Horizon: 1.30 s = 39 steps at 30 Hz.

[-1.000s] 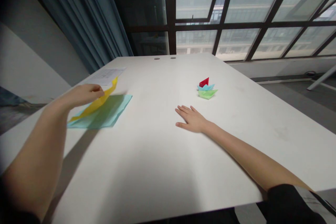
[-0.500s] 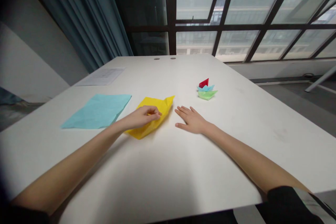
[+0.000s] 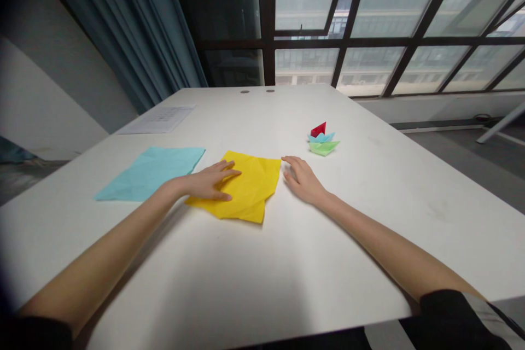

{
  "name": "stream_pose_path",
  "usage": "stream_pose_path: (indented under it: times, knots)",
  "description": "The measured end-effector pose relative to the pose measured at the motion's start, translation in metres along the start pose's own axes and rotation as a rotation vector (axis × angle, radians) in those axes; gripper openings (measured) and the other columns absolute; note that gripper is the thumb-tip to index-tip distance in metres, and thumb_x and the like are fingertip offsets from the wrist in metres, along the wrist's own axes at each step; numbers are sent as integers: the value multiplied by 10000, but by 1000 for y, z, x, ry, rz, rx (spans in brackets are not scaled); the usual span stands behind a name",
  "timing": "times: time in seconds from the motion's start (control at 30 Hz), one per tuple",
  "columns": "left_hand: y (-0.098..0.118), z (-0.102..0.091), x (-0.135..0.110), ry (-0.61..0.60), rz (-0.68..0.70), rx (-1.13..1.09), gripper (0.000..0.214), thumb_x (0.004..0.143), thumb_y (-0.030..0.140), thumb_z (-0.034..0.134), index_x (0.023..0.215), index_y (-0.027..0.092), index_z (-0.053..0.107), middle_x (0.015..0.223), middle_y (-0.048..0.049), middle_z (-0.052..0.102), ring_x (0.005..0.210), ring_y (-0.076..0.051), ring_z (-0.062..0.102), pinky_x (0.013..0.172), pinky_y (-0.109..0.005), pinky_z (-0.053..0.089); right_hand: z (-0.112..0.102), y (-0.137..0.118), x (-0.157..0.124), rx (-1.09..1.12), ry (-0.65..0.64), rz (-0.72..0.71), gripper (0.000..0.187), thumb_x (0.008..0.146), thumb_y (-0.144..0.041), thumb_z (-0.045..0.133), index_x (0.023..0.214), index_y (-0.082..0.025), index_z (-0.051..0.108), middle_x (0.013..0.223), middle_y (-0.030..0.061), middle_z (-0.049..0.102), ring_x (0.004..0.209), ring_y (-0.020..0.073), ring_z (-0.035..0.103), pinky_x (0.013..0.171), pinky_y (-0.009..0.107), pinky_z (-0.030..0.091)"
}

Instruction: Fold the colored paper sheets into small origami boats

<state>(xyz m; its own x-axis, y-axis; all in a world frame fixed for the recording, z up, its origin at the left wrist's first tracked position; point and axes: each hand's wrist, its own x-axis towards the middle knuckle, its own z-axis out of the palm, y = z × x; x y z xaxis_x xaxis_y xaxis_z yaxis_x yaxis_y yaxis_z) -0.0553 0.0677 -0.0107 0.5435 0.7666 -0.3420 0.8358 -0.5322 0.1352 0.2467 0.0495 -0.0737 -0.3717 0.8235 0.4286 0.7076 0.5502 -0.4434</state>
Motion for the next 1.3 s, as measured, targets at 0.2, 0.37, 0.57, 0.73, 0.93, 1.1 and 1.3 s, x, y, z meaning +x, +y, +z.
stream_pose_path:
  times: [0.2,0.37,0.57,0.73,0.93,1.1,1.3]
  knots:
    - [28,25,13,133,-18,23,900,704,757,406,1427,244,254,1496,-159,213,1352,-389,192,1042,-559,205,-10,-9,2,57,-41,-114,487,928,-495,244,1187,-229,559,1214,89,581,1165,227,479,1015,427,347]
    - [49,46,19,258,-96,23,841,761,748,308,1440,260,216,1513,-132,170,1357,-424,132,1029,-607,170,-13,6,4,57,-156,-122,616,922,-541,116,1216,-242,567,1299,67,543,1225,220,449,1041,452,312]
    - [51,51,20,285,-100,27,817,774,745,283,1439,275,218,1518,-114,157,1373,-392,111,1046,-606,137,-15,25,4,-89,-352,-74,541,933,-506,175,1269,-265,523,1350,55,496,1288,249,379,1059,545,212]
    - [46,47,19,266,-71,30,796,791,726,278,1439,268,218,1517,-120,158,1373,-373,141,1046,-598,142,-19,25,4,-123,-398,-60,511,935,-477,218,1287,-242,504,1378,73,460,1305,257,355,1059,571,182]
    - [22,39,20,217,36,56,865,754,758,303,1448,258,177,1518,-119,137,1389,-326,115,1067,-577,101,-25,31,2,-161,-471,-101,667,829,-620,413,1374,-238,387,1441,109,353,1338,304,285,1054,599,168]
    - [6,43,23,212,-8,70,942,734,769,310,1460,203,112,1523,-118,83,1395,-320,79,1073,-570,83,-25,40,1,-219,-476,-63,703,830,-647,378,1393,-227,358,1468,128,283,1349,324,250,1050,601,173]
    - [4,48,25,220,-12,83,959,729,782,287,1462,194,95,1524,-105,74,1396,-320,73,1072,-576,91,-23,44,2,-231,-478,-59,685,848,-640,340,1404,-240,338,1479,114,266,1354,324,236,1056,591,173]
